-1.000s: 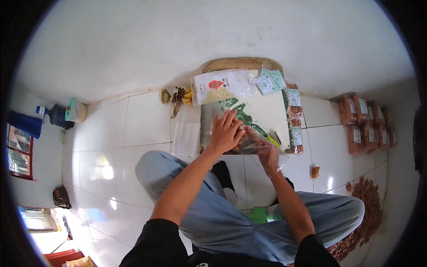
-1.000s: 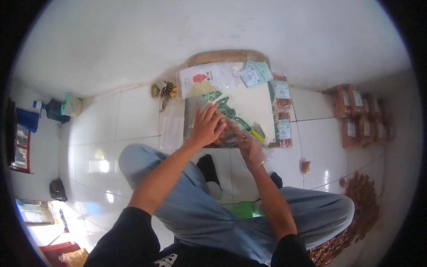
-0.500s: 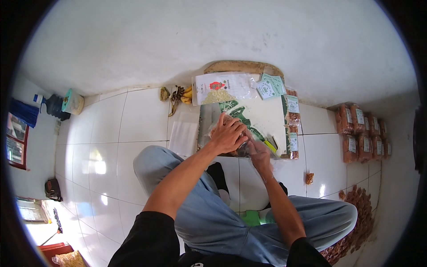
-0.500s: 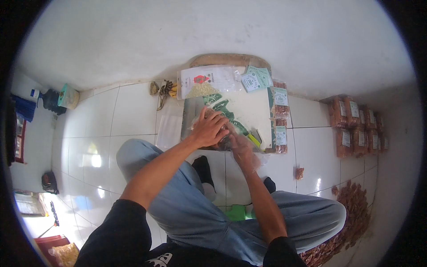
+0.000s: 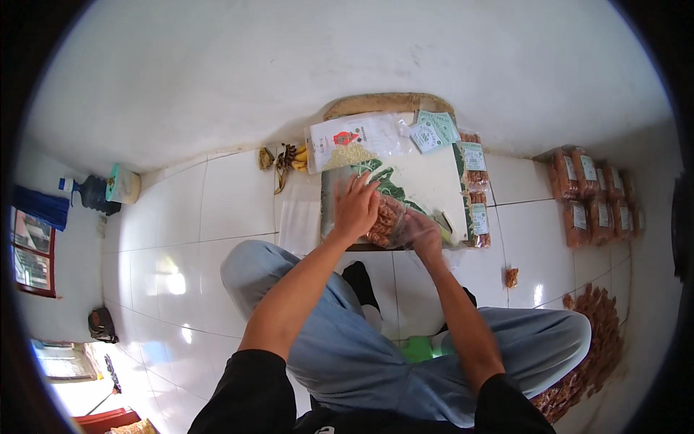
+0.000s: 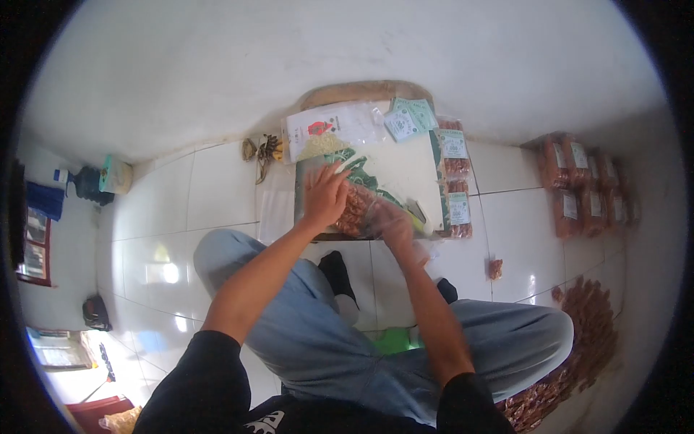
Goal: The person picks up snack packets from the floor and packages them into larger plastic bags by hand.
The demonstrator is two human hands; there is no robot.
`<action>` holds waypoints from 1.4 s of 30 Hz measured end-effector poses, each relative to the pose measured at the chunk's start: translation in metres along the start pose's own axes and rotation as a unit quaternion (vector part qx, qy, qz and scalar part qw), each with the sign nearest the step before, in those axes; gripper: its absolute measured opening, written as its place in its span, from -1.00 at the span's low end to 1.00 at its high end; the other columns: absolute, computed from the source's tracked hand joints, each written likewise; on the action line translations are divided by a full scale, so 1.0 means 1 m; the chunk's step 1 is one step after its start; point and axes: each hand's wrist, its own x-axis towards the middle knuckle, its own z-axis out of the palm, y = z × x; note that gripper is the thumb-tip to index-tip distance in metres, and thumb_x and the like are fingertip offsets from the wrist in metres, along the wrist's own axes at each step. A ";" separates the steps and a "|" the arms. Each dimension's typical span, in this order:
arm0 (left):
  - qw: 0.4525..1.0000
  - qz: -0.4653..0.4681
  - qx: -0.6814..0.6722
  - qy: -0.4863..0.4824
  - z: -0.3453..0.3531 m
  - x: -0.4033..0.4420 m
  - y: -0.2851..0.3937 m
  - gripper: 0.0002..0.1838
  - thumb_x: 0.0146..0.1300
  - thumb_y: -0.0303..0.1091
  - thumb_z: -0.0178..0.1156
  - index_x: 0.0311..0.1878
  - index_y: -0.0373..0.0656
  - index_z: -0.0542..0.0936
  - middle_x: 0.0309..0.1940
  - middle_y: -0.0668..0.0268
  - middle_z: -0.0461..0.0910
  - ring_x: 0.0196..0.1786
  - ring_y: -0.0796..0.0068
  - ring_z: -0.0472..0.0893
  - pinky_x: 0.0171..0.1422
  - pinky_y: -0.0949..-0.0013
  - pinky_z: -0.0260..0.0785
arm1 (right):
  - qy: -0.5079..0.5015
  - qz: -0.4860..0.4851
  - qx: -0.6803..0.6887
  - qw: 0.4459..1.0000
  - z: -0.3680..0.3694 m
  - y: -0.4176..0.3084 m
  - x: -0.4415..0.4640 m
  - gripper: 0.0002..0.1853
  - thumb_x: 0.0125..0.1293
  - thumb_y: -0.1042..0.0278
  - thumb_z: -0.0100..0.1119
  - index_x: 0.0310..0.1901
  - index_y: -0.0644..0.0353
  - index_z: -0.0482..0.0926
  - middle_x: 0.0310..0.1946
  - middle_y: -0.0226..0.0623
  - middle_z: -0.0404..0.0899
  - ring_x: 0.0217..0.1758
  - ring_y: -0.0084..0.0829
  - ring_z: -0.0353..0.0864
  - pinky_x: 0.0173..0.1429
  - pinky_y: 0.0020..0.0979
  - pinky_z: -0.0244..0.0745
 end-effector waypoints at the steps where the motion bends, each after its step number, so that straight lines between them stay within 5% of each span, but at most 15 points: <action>1: 0.998 -0.056 0.038 0.010 0.000 -0.002 -0.002 -0.65 0.40 -0.13 0.07 0.16 0.05 0.60 0.29 0.30 0.48 0.42 0.18 0.33 0.54 -0.05 -0.02 | 0.001 0.002 0.003 1.000 0.001 0.012 0.001 -0.66 0.43 0.34 0.18 0.13 0.38 0.58 -0.35 -0.32 0.69 -0.36 -0.49 0.60 -0.23 -0.46 0.52; 4: 0.997 -0.069 0.025 0.009 0.002 -0.005 -0.006 -0.67 0.38 -0.10 0.10 0.13 0.10 0.63 0.31 0.29 0.47 0.42 0.13 0.33 0.50 -0.05 0.06 | -0.054 -0.028 0.170 0.983 0.001 0.032 0.005 -0.69 0.45 0.45 0.14 0.14 0.42 0.57 -0.23 -0.40 0.66 -0.26 -0.58 0.58 -0.18 -0.53 0.50; 6: 0.998 -0.061 0.010 0.009 0.003 -0.005 -0.006 -0.66 0.39 -0.09 0.10 0.13 0.08 0.63 0.32 0.28 0.45 0.42 0.10 0.33 0.48 -0.01 0.10 | -0.044 -0.092 0.008 0.995 0.002 0.034 0.005 -0.70 0.45 0.51 0.11 0.17 0.34 0.57 -0.14 -0.36 0.65 -0.16 -0.58 0.57 -0.15 -0.53 0.50; 13: 0.997 -0.077 0.001 -0.013 0.007 -0.002 -0.007 -0.63 0.32 -0.01 0.17 0.11 0.08 0.65 0.32 0.22 0.44 0.43 0.10 0.34 0.44 0.00 0.16 | -0.018 -0.137 -0.003 0.990 0.008 0.023 0.006 -0.74 0.42 0.49 0.15 0.09 0.22 0.63 -0.13 -0.28 0.67 -0.12 -0.55 0.59 -0.07 -0.52 0.49; 16: 0.999 -0.050 -0.002 -0.009 0.008 -0.002 -0.011 -0.61 0.31 0.02 0.18 0.10 0.07 0.65 0.32 0.20 0.44 0.44 0.11 0.32 0.44 0.01 0.15 | -0.016 -0.026 -0.163 0.986 0.004 -0.007 -0.002 -0.77 0.40 0.40 0.20 0.03 0.26 0.65 -0.21 -0.16 0.70 -0.17 -0.50 0.62 -0.02 -0.47 0.49; 18: 0.999 -0.048 0.004 -0.020 0.007 -0.002 -0.011 -0.60 0.32 0.03 0.16 0.11 0.07 0.64 0.34 0.19 0.42 0.45 0.11 0.31 0.45 0.00 0.15 | 0.003 -0.103 -0.150 0.983 0.010 0.007 0.001 -0.72 0.35 0.21 0.25 -0.03 0.21 0.67 -0.31 0.04 0.67 -0.25 -0.05 0.69 -0.08 -0.23 0.55; 22: 0.998 -0.038 0.025 -0.054 0.005 -0.002 -0.010 -0.57 0.36 0.07 0.11 0.16 0.06 0.60 0.39 0.17 0.35 0.48 0.08 0.26 0.47 -0.05 0.10 | 0.011 -0.143 -0.158 0.977 0.014 0.014 0.006 -0.71 0.42 0.18 0.21 -0.08 0.26 0.68 -0.28 -0.08 0.71 -0.23 -0.26 0.66 -0.01 -0.36 0.50; 31: 0.993 -0.042 0.051 -0.100 0.009 -0.002 -0.010 -0.52 0.46 0.09 -0.05 0.28 0.07 0.49 0.51 0.12 0.14 0.54 -0.01 0.12 0.53 -0.20 -0.03 | -0.003 -0.093 -0.214 0.972 0.012 -0.011 0.008 -0.63 0.46 0.07 0.13 -0.19 0.27 0.67 -0.45 0.01 0.64 -0.41 -0.03 0.61 -0.22 -0.23 0.49; 33: 0.992 -0.047 0.059 -0.099 0.011 -0.002 -0.007 -0.52 0.46 0.10 -0.06 0.27 0.06 0.49 0.52 0.11 0.10 0.55 -0.01 0.09 0.53 -0.22 -0.05 | -0.053 -0.055 -0.218 0.973 0.009 -0.015 0.010 -0.63 0.46 0.08 0.04 -0.18 0.27 0.65 -0.33 0.16 0.61 -0.18 0.15 0.60 -0.08 -0.10 0.49; 37: 0.993 -0.048 0.065 -0.084 0.013 0.001 -0.015 -0.48 0.48 0.10 -0.09 0.33 0.01 0.43 0.49 0.08 0.17 0.52 0.00 0.17 0.51 -0.17 0.02 | -0.072 -0.013 -0.229 0.971 0.004 -0.027 0.005 -0.69 0.44 0.15 0.09 -0.20 0.26 0.66 -0.35 0.03 0.67 -0.24 0.01 0.67 -0.13 -0.16 0.52; 38: 0.993 -0.051 0.063 -0.082 0.013 0.005 -0.021 -0.48 0.48 0.10 -0.09 0.33 0.01 0.43 0.49 0.08 0.17 0.52 0.00 0.17 0.51 -0.17 0.02 | -0.086 0.043 -0.112 0.989 -0.002 -0.030 -0.004 -0.73 0.42 0.20 0.13 -0.20 0.25 0.67 -0.35 -0.08 0.69 -0.28 -0.10 0.69 -0.14 -0.20 0.52; 39: 0.994 -0.103 -0.006 -0.043 0.010 0.011 -0.030 -0.48 0.48 0.07 -0.09 0.34 -0.03 0.42 0.45 0.06 0.25 0.48 0.01 0.23 0.48 -0.12 0.09 | -0.099 0.098 0.007 0.990 -0.007 -0.033 -0.011 -0.77 0.40 0.25 0.18 -0.21 0.24 0.68 -0.35 -0.19 0.70 -0.32 -0.22 0.71 -0.16 -0.25 0.53; 42: 0.964 -0.238 -0.119 0.000 -0.029 0.007 -0.022 -0.41 0.43 0.11 -0.01 0.32 -0.12 0.42 0.27 0.02 0.47 0.35 0.04 0.42 0.37 -0.01 0.28 | -0.147 0.095 0.005 0.985 -0.018 -0.011 -0.009 -0.83 0.37 0.33 0.23 -0.20 0.25 0.70 -0.32 -0.34 0.70 -0.31 -0.43 0.68 -0.19 -0.40 0.54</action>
